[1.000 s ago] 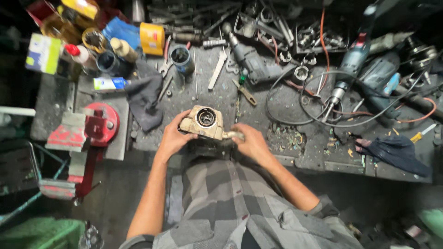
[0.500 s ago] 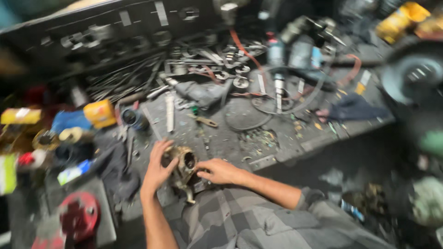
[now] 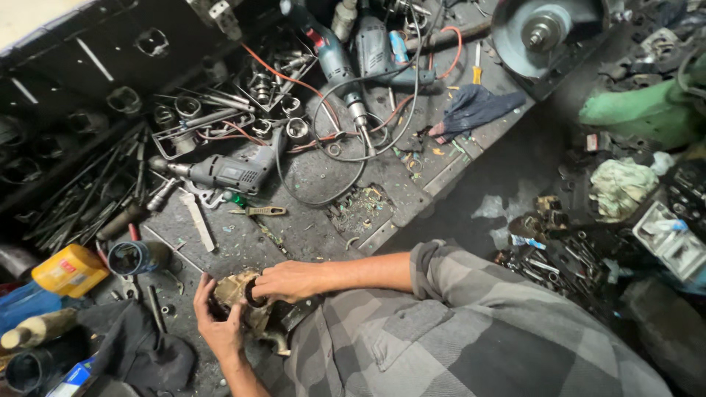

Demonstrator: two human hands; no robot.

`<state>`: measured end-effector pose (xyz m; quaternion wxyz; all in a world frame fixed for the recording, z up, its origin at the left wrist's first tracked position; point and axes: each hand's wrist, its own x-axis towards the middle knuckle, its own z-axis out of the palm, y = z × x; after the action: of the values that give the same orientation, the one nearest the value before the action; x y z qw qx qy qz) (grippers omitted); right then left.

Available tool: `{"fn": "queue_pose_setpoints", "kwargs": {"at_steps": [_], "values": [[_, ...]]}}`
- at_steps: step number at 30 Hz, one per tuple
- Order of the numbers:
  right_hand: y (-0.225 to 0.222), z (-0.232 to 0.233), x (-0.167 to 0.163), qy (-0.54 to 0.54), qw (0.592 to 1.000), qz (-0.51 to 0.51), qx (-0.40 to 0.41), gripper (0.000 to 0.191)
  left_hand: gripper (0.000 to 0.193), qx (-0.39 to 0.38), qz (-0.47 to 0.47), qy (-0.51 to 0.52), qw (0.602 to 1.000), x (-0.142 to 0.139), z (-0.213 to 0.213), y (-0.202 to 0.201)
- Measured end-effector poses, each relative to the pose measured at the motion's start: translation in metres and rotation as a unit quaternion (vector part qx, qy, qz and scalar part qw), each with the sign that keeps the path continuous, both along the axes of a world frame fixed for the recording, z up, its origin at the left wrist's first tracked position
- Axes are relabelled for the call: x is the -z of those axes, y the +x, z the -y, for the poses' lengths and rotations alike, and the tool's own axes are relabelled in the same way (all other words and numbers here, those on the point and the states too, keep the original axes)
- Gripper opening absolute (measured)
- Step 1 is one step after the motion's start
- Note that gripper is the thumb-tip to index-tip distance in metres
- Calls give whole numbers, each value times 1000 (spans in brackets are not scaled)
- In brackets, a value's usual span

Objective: The person cleans a small engine cylinder casting on a cluttered workbench. They hold the casting, scrape its gasket surface and bore with a small scraper, rotate it to work other sides, and finally reach for a power drill on the bench.

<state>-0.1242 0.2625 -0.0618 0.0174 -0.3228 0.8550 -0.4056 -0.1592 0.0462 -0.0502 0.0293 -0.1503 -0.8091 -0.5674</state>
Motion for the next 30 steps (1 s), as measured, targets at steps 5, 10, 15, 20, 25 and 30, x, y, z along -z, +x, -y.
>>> {"fn": "queue_pose_setpoints", "kwargs": {"at_steps": [5,10,15,20,25,30], "values": [[-2,3,-11,13,999,-24,-40,45,60,11,-14,11,1000,7,3,-5],[-20,-33,-32,-83,972,-164,148,34,58,-13,-22,21,999,4,-2,-6],[-79,-161,-42,165,791,-202,554,17,57,-19,-45,3,999,-1,-1,-8],[-81,-237,-37,235,843,-53,481,28,57,-18,-51,5,998,-4,-1,-10],[-72,-252,-33,149,842,-32,518,17,57,-21,-60,0,998,-3,2,-10],[-47,-318,-78,102,884,-178,420,16,60,-28,-74,-24,997,6,3,-10]]}}
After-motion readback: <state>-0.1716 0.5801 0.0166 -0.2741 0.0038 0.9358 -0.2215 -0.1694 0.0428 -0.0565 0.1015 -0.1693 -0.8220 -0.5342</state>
